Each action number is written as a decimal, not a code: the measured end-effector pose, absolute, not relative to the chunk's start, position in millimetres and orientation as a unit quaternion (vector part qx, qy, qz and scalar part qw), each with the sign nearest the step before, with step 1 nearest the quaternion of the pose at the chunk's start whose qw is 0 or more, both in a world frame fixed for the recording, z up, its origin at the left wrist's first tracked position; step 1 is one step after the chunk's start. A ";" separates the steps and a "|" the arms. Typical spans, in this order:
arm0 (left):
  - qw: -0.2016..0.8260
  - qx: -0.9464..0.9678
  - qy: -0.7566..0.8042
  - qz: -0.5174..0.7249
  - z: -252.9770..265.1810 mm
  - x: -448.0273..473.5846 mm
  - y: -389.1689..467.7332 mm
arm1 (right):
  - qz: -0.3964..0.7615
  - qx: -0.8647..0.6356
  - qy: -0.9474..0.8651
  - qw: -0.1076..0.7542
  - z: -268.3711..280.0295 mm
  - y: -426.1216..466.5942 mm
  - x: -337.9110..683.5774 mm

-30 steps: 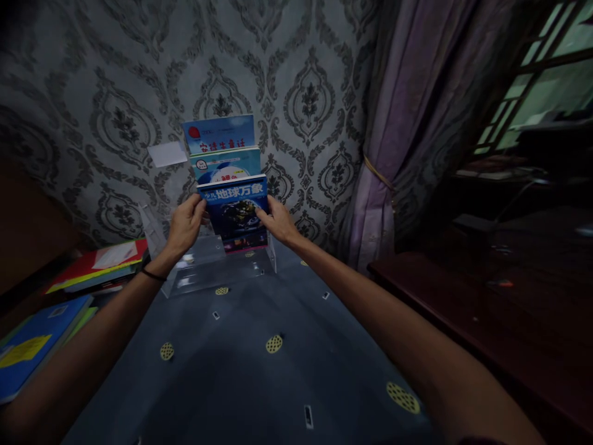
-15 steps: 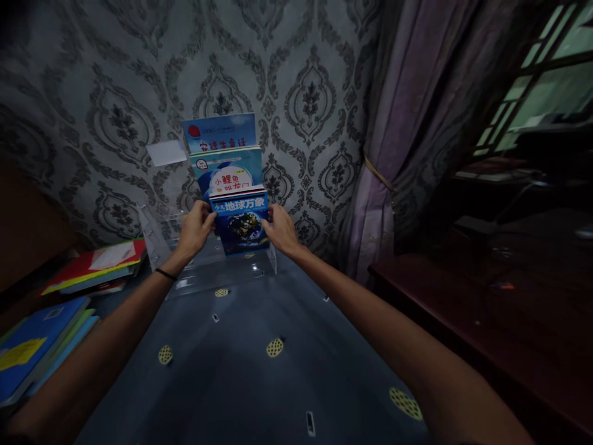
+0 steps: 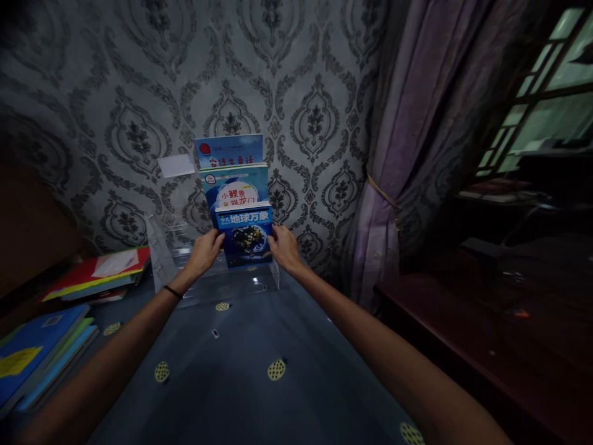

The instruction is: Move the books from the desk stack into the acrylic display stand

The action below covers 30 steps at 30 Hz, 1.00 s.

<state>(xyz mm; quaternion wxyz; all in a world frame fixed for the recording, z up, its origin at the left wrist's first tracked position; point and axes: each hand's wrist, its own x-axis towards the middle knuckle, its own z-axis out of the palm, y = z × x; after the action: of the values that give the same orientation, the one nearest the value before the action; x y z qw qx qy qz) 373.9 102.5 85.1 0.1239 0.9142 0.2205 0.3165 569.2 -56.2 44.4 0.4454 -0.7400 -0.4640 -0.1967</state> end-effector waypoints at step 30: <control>0.052 0.938 0.274 0.207 96.6 364.5 80.4 | -0.174 -0.725 -0.426 0.513 34.9 -50.4 569.7</control>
<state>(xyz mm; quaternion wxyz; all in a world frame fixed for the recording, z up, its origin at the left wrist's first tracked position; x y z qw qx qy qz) 364.5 80.4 96.6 0.0522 0.9379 0.2736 0.2068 569.7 -50.4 34.9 0.5129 -0.7246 -0.4259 -0.1744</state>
